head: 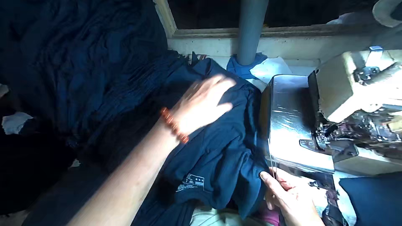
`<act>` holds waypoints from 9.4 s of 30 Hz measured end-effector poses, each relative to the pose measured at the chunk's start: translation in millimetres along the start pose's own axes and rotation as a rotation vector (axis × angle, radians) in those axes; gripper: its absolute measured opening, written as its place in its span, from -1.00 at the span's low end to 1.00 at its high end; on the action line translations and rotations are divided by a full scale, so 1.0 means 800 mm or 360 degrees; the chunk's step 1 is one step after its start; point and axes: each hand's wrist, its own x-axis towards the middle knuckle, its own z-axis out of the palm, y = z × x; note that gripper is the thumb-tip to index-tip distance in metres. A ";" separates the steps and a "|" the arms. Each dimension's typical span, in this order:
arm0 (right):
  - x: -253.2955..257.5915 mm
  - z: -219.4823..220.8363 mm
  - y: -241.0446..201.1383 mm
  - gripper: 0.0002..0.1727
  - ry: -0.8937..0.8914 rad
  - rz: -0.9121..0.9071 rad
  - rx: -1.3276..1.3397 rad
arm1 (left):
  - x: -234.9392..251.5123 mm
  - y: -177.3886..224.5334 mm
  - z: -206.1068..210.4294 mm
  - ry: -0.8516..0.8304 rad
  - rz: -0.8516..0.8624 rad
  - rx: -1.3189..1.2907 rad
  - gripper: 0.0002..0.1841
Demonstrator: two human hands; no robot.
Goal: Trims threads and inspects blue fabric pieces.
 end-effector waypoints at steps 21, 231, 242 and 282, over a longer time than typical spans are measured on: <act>-0.006 0.034 0.032 -0.74 -0.0302 0.0159 0.0305 | -0.008 -0.060 -0.055 0.0678 -0.0306 -0.0380 -0.54; 0.018 0.041 -0.014 -0.58 -0.0216 -0.0778 -0.0539 | -0.166 0.040 0.092 0.0450 -0.0076 -0.1193 -0.85; 0.024 0.030 -0.022 -0.84 -0.0257 -0.0945 -0.0708 | -0.158 0.047 0.095 0.0450 -0.0050 -0.1054 -0.85; 0.021 0.024 -0.025 -0.77 -0.0312 -0.0681 -0.0496 | -0.146 0.049 0.099 0.0319 -0.0011 -0.1239 -0.83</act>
